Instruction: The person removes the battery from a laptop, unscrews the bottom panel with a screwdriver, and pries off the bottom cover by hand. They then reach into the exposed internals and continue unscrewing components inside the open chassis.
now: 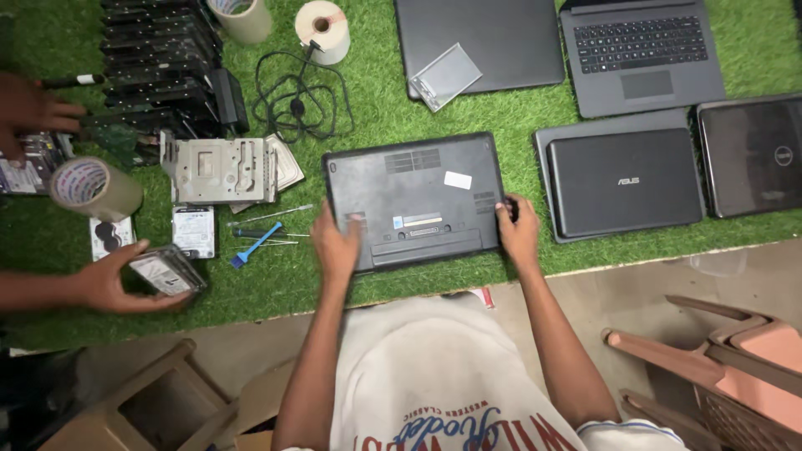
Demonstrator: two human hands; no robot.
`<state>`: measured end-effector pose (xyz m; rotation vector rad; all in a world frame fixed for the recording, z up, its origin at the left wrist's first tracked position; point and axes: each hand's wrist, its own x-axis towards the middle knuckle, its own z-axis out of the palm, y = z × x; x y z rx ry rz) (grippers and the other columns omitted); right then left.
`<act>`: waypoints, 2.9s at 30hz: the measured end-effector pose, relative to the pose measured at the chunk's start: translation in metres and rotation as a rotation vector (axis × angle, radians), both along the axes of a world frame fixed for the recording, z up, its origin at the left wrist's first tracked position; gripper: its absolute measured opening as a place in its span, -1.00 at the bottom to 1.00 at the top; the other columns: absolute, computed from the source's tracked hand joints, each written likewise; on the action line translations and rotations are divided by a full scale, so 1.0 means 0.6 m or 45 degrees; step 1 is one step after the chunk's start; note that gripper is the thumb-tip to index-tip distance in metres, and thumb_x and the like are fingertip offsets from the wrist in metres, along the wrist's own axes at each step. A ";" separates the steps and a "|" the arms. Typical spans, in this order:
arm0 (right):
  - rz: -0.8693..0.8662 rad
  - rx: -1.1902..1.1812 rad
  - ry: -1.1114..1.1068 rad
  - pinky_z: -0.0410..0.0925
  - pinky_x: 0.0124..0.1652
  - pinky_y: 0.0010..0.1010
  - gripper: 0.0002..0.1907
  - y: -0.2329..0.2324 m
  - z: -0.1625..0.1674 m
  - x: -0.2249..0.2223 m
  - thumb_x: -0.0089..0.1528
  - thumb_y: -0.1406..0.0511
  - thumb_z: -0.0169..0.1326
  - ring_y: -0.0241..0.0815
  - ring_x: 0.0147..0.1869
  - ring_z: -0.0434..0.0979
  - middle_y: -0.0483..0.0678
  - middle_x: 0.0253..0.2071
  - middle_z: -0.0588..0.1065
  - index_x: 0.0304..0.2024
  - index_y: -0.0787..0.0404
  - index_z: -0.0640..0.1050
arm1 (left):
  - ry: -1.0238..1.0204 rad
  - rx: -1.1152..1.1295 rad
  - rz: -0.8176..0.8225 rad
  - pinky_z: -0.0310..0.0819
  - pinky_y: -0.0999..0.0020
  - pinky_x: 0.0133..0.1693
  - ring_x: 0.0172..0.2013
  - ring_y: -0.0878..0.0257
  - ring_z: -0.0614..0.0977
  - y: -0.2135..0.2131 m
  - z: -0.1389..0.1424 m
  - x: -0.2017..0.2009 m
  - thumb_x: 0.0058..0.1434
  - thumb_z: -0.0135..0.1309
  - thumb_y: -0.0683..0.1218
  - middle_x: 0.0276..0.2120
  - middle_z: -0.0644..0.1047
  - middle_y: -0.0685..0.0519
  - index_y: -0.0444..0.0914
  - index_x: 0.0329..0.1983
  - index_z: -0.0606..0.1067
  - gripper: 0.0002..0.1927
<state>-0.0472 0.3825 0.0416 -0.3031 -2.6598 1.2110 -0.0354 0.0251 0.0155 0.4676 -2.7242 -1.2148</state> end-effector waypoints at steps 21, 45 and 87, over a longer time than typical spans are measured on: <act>0.305 0.577 -0.937 0.30 0.23 0.11 0.32 -0.076 0.120 -0.067 -0.10 0.02 0.44 0.45 0.40 0.25 0.37 0.43 0.10 0.55 -0.05 -0.06 | -0.710 -0.305 -0.316 0.28 -0.32 0.07 0.20 -0.34 0.29 0.045 0.123 -0.034 -0.14 0.41 0.26 0.20 0.21 -0.51 -0.05 0.60 -0.32 0.45; 0.335 0.663 -1.083 0.32 0.28 -0.03 0.42 -0.109 0.129 -0.087 -0.04 0.01 0.43 0.55 0.35 0.31 0.64 0.45 -0.11 0.57 0.16 -0.22 | -0.951 -0.547 -0.407 0.49 -0.30 0.00 0.25 -0.62 0.26 0.087 0.160 -0.060 0.07 0.26 0.37 0.35 -0.15 -0.77 -0.09 0.59 -0.39 0.35; 0.892 0.691 -0.247 0.21 0.02 -0.09 -0.31 -0.119 0.138 0.042 -0.04 0.17 0.42 0.11 0.15 0.32 0.06 0.06 0.37 0.09 0.22 0.49 | -0.855 -0.517 -0.392 0.52 -0.28 -0.05 0.21 -0.65 0.30 0.079 0.128 -0.055 -0.01 0.32 0.36 0.34 -0.12 -0.75 -0.06 0.59 -0.34 0.37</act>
